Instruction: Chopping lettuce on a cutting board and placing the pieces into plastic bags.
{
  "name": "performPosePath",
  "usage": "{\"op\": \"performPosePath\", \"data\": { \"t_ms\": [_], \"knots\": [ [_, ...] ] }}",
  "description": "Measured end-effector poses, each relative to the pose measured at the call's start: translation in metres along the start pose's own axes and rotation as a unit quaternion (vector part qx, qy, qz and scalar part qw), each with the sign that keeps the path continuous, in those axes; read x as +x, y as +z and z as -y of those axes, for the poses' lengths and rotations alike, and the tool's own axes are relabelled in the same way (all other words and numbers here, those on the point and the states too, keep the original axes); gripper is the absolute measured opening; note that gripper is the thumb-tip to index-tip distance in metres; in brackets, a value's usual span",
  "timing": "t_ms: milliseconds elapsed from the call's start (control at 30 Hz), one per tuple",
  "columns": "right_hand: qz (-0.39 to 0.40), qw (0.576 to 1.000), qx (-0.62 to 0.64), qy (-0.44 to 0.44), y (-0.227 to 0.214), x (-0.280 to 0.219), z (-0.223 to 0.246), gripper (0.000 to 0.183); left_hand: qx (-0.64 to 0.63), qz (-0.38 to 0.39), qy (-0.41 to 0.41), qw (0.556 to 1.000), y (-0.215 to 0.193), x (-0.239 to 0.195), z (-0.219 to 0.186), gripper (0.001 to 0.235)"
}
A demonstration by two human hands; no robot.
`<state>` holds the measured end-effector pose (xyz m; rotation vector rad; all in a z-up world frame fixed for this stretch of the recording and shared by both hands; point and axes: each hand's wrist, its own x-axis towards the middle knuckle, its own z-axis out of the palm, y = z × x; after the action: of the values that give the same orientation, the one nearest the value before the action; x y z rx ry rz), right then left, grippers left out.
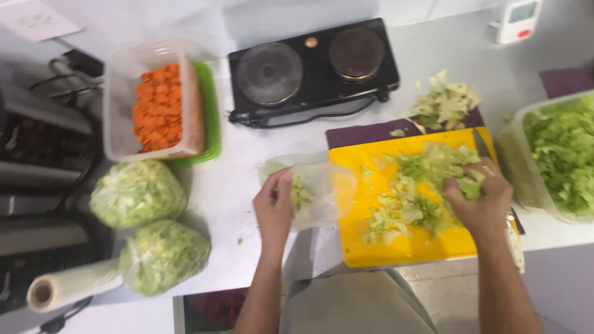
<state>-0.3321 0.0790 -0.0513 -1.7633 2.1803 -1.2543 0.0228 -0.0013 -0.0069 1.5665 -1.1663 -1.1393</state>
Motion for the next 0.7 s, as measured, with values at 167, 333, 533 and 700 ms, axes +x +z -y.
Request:
{"op": "performPosePath", "data": {
  "t_ms": [167, 333, 533, 700],
  "knots": [
    [0.192, 0.965, 0.168, -0.057, 0.016, 0.029, 0.082, 0.026, -0.062, 0.032, -0.026, 0.997, 0.009, 0.009, 0.001, 0.029],
    [0.391, 0.894, 0.202, -0.086, 0.105, 0.042, 0.158, 0.034, -0.065, 0.028, 0.022, 0.997, 0.007, 0.018, 0.0, 0.029],
    [0.486, 0.864, 0.096, -0.084, 0.22, 0.041, 0.127, 0.032, -0.036, 0.008, 0.043, 0.998, -0.003, 0.006, 0.008, 0.029],
    [0.487, 0.858, 0.149, 0.076, 0.26, 0.034, 0.122, 0.031, -0.078, 0.037, 0.022, 0.996, -0.008, -0.024, 0.004, 0.044]
  ]
}}
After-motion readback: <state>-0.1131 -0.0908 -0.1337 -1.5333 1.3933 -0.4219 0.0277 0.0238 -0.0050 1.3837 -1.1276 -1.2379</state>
